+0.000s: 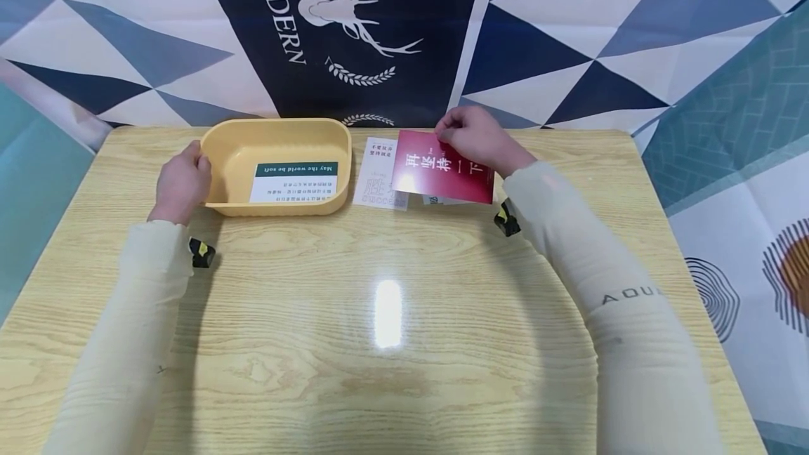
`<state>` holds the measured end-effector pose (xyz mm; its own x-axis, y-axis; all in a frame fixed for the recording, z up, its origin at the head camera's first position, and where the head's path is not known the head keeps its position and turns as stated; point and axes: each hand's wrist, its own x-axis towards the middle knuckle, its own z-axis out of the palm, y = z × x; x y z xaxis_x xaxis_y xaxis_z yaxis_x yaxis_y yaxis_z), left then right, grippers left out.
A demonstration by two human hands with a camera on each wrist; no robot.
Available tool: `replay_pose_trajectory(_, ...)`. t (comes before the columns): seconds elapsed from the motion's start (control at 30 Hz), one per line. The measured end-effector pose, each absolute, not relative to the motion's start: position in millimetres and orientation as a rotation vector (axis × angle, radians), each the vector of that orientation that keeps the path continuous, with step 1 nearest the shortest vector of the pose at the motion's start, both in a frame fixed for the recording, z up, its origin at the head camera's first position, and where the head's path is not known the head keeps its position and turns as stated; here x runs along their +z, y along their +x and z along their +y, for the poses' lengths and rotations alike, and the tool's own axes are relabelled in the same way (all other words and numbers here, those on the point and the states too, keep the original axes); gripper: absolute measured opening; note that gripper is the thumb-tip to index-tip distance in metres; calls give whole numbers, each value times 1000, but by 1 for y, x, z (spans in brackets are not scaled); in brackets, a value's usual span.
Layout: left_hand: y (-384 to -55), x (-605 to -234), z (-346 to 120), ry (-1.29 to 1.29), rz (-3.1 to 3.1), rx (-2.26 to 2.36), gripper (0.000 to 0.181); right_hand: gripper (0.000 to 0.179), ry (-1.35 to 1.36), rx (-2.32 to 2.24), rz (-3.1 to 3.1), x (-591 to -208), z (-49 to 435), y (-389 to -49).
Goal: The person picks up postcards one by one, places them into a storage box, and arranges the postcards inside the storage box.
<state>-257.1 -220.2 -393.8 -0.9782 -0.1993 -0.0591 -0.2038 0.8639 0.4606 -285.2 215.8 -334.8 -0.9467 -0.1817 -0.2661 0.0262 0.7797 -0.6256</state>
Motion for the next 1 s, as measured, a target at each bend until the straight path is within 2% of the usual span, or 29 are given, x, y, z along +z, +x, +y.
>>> replay_pose_trajectory(1.0, -258, -392, -220, -348, 2985, 760, 45, 31, -171, -929, 2630, -331, 194, -291)
